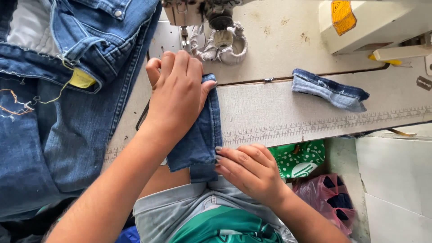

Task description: Manually turning small denim fabric tubes inside out and arranging them on a sewing machine table.

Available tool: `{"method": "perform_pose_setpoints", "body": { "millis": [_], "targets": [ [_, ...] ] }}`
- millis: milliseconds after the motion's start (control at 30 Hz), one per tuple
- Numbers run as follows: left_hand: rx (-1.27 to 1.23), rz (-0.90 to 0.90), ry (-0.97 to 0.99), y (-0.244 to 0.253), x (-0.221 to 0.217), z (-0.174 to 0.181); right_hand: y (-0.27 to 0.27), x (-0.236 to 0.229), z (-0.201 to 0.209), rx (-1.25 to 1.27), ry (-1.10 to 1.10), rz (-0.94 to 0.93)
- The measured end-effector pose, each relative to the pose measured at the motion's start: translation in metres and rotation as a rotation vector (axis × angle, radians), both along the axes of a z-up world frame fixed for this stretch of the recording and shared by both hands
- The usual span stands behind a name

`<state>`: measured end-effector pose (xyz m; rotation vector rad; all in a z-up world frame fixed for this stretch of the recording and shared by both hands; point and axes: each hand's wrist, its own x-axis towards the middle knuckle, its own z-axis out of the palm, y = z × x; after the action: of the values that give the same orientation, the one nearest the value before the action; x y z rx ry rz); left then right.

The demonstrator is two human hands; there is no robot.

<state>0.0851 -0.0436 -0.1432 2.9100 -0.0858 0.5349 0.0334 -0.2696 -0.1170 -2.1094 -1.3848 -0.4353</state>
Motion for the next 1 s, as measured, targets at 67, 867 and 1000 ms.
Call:
{"method": "perform_pose_setpoints", "body": {
  "millis": [67,867,1000],
  "targets": [
    [-0.007,-0.008,-0.017,0.001,0.001,-0.002,0.001,0.001,0.0,-0.038,-0.036,-0.015],
    [0.189,-0.139,-0.288,-0.019,-0.018,0.044,0.009,-0.042,-0.058,0.628,1.856,-0.353],
    [-0.686,-0.342,-0.159,-0.037,-0.072,0.132,0.0,-0.034,-0.045,0.412,1.835,-0.089]
  ]
}}
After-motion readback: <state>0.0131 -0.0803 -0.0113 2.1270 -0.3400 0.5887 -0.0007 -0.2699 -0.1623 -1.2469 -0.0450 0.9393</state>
